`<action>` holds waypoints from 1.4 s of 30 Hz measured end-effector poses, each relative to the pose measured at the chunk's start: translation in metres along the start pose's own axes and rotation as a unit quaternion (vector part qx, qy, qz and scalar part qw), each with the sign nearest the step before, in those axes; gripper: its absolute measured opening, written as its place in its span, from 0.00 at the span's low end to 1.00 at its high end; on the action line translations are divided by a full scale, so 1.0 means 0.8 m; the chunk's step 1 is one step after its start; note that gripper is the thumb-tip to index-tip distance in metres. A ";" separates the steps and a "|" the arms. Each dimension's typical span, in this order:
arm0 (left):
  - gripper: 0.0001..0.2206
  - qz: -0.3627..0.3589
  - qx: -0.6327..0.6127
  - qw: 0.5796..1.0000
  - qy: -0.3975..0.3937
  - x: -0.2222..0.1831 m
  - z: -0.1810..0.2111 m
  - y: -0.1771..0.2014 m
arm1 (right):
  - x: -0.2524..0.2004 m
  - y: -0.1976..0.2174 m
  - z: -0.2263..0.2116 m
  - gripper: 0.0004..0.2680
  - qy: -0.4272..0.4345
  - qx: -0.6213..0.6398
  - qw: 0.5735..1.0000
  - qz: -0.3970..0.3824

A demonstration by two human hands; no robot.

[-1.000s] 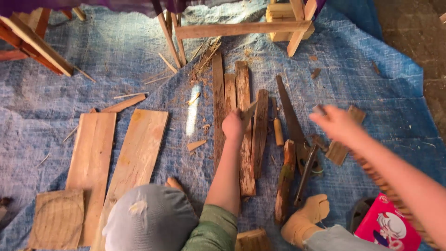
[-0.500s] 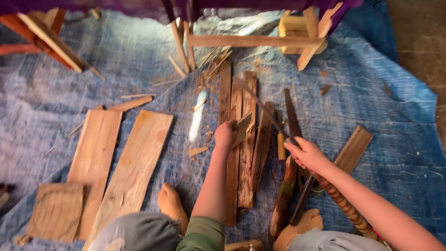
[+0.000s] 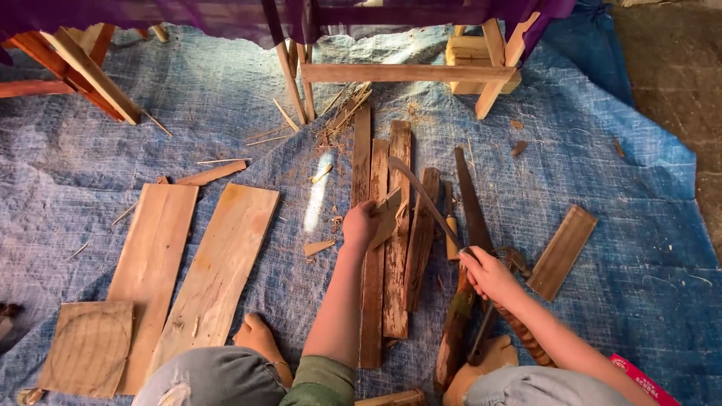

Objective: Using a curved blade to saw and carve a notch into a piece of wood while sitting on a tarp.

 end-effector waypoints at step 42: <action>0.61 -0.108 0.200 0.949 -0.218 -0.164 0.188 -0.007 | 0.024 -0.001 -0.059 0.07 0.085 0.234 0.965 0.083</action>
Point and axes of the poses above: each hand's wrist, its own x-axis towards the middle knuckle, its own y-axis out of the back of the hand, z = x × y, the point moved 5 cm from there along x, towards the middle knuckle, and after that the axes turned 9 degrees about x, right-handed, at the moved point
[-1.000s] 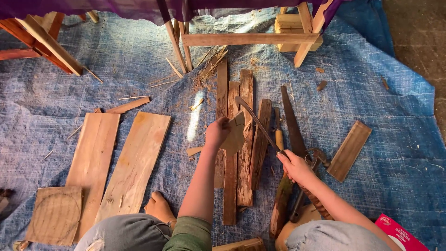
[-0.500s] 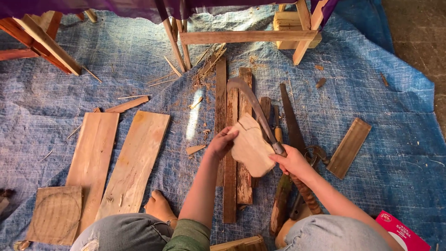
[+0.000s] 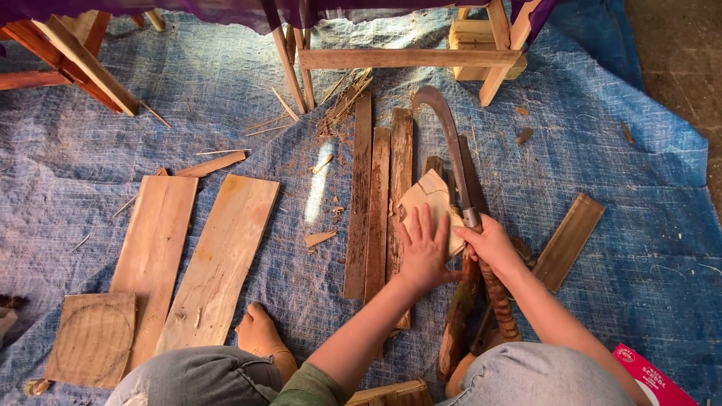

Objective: Using a curved blade to saw and carve a notch into a piece of wood while sitting on a tarp.

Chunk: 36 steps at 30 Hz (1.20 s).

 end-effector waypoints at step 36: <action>0.16 0.120 -0.093 0.975 0.160 0.130 -0.297 -0.089 | -0.006 0.003 0.111 0.26 -0.086 -0.318 0.938 -0.108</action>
Point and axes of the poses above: each hand's wrist, its own x-axis towards the middle knuckle, its own y-axis out of the back of the hand, z = x × y, the point moved 5 cm from there along x, towards the middle knuckle, and after that the axes turned 9 degrees about x, right-handed, at the moved point
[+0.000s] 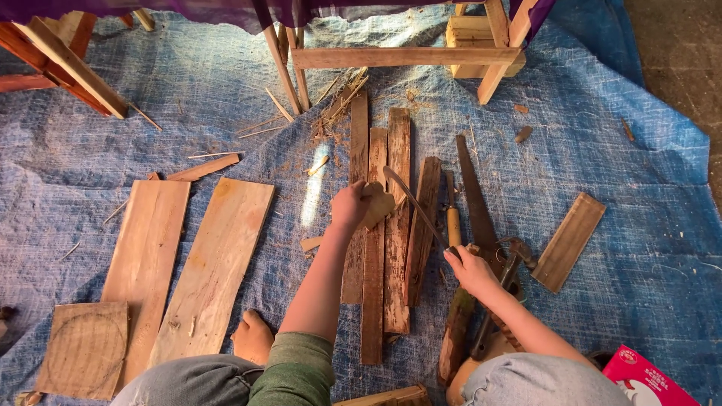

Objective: Using a curved blade to saw and carve a notch into a piece of wood while sitting on a tarp.

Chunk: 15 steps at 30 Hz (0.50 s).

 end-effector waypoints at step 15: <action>0.16 0.049 -0.063 0.997 -0.019 -0.006 0.034 0.050 | 0.000 0.009 0.015 0.23 -0.018 -0.048 0.998 0.046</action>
Point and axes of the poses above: each hand's wrist, its own x-axis towards the middle knuckle, its own y-axis out of the back of the hand, z = x × y, the point moved 5 cm from there along x, towards the middle knuckle, and after that the axes turned 9 degrees about x, right-handed, at the moved point
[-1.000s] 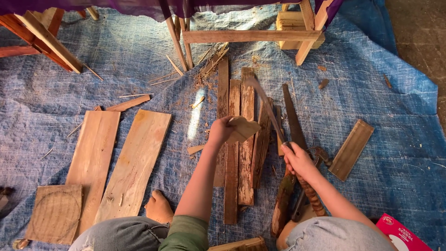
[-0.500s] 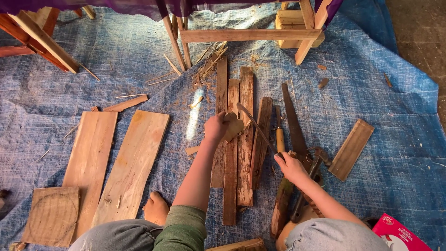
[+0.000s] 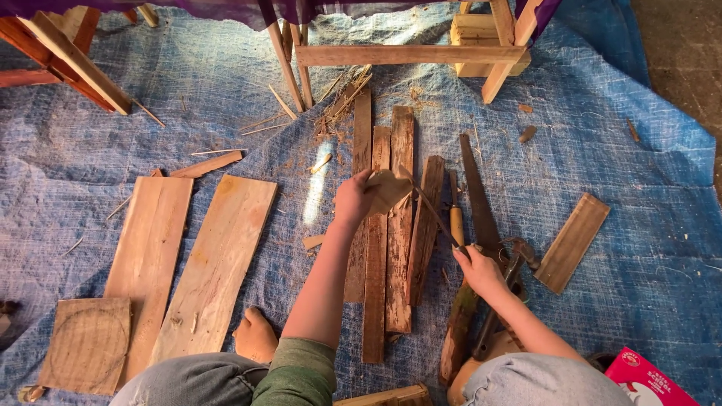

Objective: Using a curved blade to saw and carve a notch into a piece of wood while sitting on a tarp.

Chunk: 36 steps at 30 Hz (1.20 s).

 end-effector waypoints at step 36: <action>0.21 -0.075 -0.160 0.961 0.213 -0.083 -0.122 -0.008 | 0.090 -0.120 -0.095 0.24 0.022 0.320 0.944 -0.076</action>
Point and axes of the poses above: each hand's wrist, its own x-axis towards the middle knuckle, its own y-axis out of the back of the hand, z = x × y, the point moved 5 cm from there along x, towards the middle knuckle, and after that the axes turned 9 degrees about x, right-handed, at the moved point
